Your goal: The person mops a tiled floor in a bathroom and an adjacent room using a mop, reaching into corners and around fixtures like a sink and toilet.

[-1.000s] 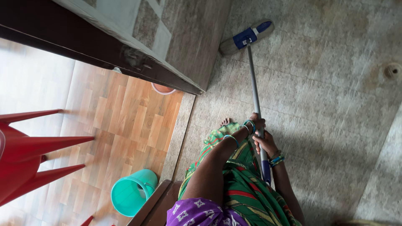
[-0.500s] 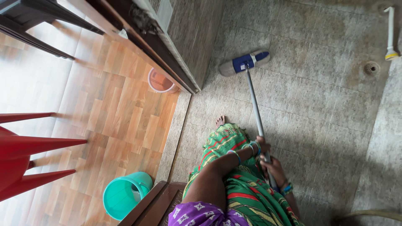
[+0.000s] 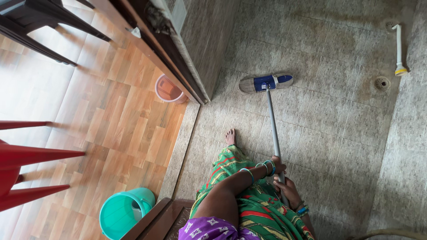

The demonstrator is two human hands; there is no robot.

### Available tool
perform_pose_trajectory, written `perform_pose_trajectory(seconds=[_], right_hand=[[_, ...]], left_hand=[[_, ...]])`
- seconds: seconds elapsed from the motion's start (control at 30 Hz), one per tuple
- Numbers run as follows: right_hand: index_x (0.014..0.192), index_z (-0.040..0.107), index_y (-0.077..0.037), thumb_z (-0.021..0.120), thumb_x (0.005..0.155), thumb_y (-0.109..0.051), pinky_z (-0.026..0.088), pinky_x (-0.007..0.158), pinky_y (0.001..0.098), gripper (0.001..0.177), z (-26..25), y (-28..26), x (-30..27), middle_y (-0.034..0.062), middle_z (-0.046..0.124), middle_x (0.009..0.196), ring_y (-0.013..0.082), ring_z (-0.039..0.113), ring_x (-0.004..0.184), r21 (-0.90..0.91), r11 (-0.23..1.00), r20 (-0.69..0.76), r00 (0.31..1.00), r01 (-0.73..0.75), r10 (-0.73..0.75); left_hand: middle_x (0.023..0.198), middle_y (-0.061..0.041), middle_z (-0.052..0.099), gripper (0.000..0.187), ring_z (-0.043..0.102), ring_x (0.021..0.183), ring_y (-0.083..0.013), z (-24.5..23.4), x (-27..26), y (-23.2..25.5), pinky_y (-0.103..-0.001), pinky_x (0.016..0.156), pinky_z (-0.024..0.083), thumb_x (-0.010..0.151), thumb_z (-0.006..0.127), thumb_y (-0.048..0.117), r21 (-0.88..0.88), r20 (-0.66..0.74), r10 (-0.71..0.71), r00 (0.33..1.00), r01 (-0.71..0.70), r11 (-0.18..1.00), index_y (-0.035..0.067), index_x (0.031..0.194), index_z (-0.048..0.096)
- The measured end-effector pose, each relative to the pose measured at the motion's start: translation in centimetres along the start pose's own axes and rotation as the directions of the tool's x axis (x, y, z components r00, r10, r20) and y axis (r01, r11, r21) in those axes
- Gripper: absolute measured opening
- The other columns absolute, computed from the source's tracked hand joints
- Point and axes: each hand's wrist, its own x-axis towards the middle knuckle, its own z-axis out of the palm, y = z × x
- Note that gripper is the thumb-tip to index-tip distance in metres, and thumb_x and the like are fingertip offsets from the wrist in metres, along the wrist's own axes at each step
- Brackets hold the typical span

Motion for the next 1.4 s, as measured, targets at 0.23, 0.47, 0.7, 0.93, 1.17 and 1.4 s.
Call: perform_pose_trajectory(seconds=[0.23,0.47,0.7,0.93,1.17,1.4], right_hand=[[0.109,0.061,0.001,0.066,0.095,-0.019,0.05,0.037,0.0345,0.025,0.5,-4.6,6.5,0.008,0.063,0.066,0.0192,0.061,0.044,-0.032,0.999,0.021,0.999,-0.038,0.038],[0.1,0.058,-0.002,0.066,0.094,-0.019,0.052,0.037,0.0359,0.019,2.5,-10.1,15.3,0.0067,0.063,0.066,0.0186,0.062,0.045,0.005,1.0,0.023,1.0,-0.013,0.012],[0.101,0.056,-0.005,0.07,0.094,-0.021,0.049,0.036,0.0314,0.022,2.8,-11.5,18.3,0.0054,0.061,0.065,0.0147,0.059,0.045,0.116,0.993,-0.06,0.998,-0.022,0.029],[0.104,0.055,-0.004,0.069,0.095,-0.023,0.049,0.039,0.0308,0.025,6.5,-6.5,13.9,0.0051,0.062,0.066,0.0138,0.058,0.046,0.166,0.986,-0.087,0.996,0.023,-0.008],[0.109,0.057,-0.011,0.066,0.094,-0.023,0.047,0.04,0.0293,0.02,6.7,-1.1,6.4,0.001,0.058,0.068,0.0114,0.055,0.048,0.281,0.96,0.005,1.0,0.005,-0.007],[0.109,0.058,-0.012,0.062,0.097,-0.027,0.045,0.044,0.024,0.02,5.3,2.3,0.2,0.0009,0.058,0.076,0.0097,0.053,0.053,0.345,0.937,0.044,0.998,-0.056,0.044]], left_hand=[[0.09,-0.021,0.075,0.063,0.076,0.087,-0.028,-5.4,3.0,4.8,-0.039,0.076,0.062,0.083,0.071,0.018,0.119,-0.122,0.076,0.99,-0.061,0.991,-0.015,0.125,0.037],[0.087,-0.017,0.077,0.056,0.077,0.085,-0.0263,-13.0,6.8,10.3,-0.039,0.077,0.061,0.081,0.071,0.022,0.12,-0.197,0.085,0.977,-0.062,0.991,-0.011,0.121,0.051],[0.09,-0.018,0.073,0.05,0.075,0.087,-0.0305,-15.2,9.4,12.3,-0.044,0.077,0.062,0.076,0.074,0.017,0.137,-0.24,0.082,0.967,-0.049,0.989,-0.008,0.117,0.056],[0.092,-0.023,0.076,0.051,0.077,0.086,-0.0329,-13.9,5.4,6.9,-0.043,0.076,0.063,0.083,0.067,0.021,0.053,-0.231,0.075,0.97,-0.065,0.996,-0.009,0.121,0.049],[0.091,-0.02,0.073,0.052,0.074,0.08,-0.0284,-8.9,0.5,1.3,-0.041,0.068,0.063,0.084,0.072,0.018,0.033,-0.222,0.059,0.973,-0.053,0.998,-0.004,0.121,0.042],[0.083,-0.018,0.071,0.037,0.071,0.065,-0.0237,-3.7,-2.9,-2.3,-0.038,0.054,0.062,0.092,0.066,0.014,-0.302,-0.261,0.052,0.964,-0.133,0.944,-0.007,0.112,0.043]])
